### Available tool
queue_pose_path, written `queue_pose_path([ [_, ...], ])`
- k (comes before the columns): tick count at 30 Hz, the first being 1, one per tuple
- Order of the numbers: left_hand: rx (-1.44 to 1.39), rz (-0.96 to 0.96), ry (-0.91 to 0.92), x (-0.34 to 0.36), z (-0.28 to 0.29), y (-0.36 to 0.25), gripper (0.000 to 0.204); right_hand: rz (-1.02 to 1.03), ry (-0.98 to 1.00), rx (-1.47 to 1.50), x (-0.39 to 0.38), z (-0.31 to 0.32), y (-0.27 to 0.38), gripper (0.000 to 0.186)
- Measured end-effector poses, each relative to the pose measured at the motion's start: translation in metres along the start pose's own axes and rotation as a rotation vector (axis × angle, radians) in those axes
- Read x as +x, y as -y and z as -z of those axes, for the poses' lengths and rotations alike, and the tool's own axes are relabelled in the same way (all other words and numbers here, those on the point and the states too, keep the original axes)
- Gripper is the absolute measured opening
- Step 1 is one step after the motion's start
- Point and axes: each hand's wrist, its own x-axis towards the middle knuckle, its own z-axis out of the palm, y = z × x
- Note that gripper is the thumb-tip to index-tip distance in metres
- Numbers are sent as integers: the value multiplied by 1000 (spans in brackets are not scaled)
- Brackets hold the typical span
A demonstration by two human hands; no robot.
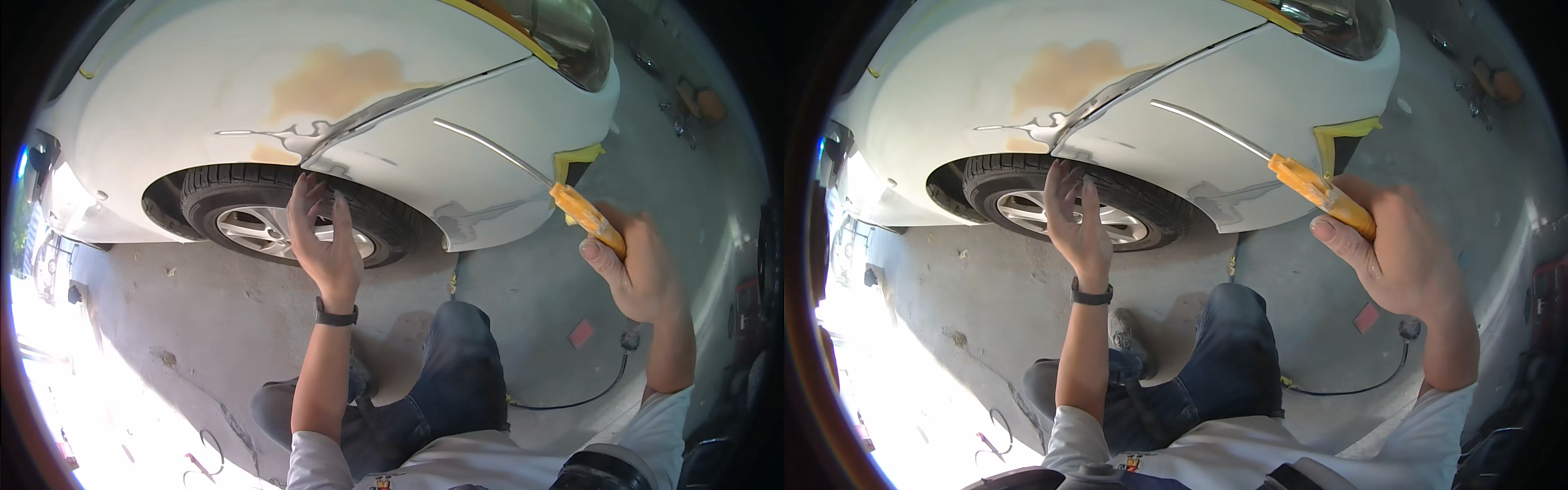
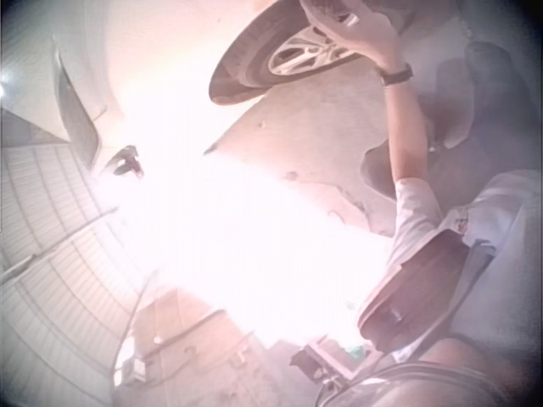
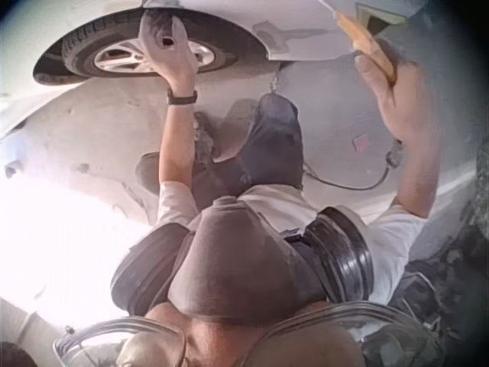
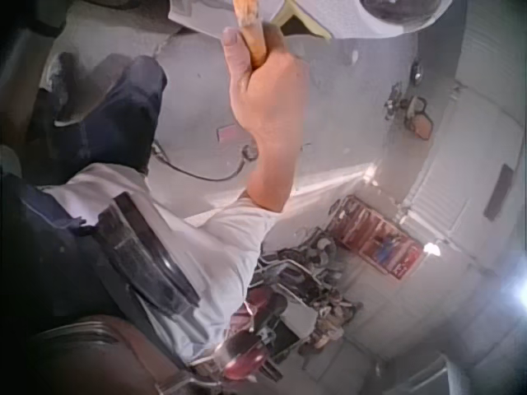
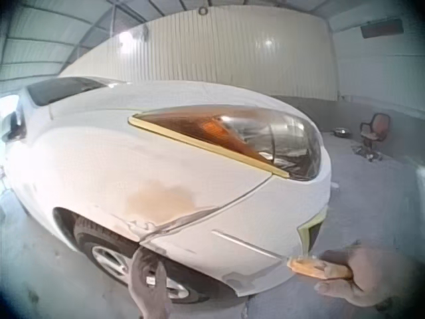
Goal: The person uses a yellow pry tool to push out a dent on the front bumper of a white car. They then walk to a tool rack, select a socket wrench, and use it to tighten a bolt on the bumper. Finally, they return to the pry tool and continue working on the dent.
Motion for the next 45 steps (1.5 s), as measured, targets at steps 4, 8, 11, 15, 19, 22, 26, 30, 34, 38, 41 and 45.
queue_pose_path([
  [4, -498, 269, 53, 1, -11, -11, 55, 34, 73, -100, 20, -1, 29, 50],
  [8, -737, 361, 27, 6, -15, -26, 51, 25, 88, -187, 37, -4, 56, 47],
  [11, -784, 391, -44, 7, -19, -30, 47, 34, 74, -275, 45, -7, 71, 48],
  [15, -793, 414, -111, 4, -24, -31, 45, 11, 124, -339, 50, -7, 87, 43],
  [19, -867, 463, -122, 8, -23, -30, 39, -18, 140, -397, 55, -8, 101, 44],
  [22, -858, 507, -129, 13, -22, -27, 38, -36, 138, -470, 57, -10, 110, 46],
  [26, -777, 487, -111, 15, -20, -26, 38, -54, 96, -542, 50, -8, 119, 46],
  [30, -659, 440, -59, 16, -16, -25, 42, -211, 111, -588, 41, 3, 128, 46],
  [34, -656, 411, -33, 17, -16, -23, 39, -185, 120, -676, 41, 3, 133, 45],
  [38, -641, 398, -39, 17, -14, -19, 44, -73, 98, -657, 44, -5, 134, 49],
  [41, -631, 395, -14, 18, -12, -17, 44, -74, 58, -676, 39, -6, 132, 48],
  [45, -644, 383, 20, 19, -9, -18, 41, -90, -26, -672, 29, -3, 127, 45],
])
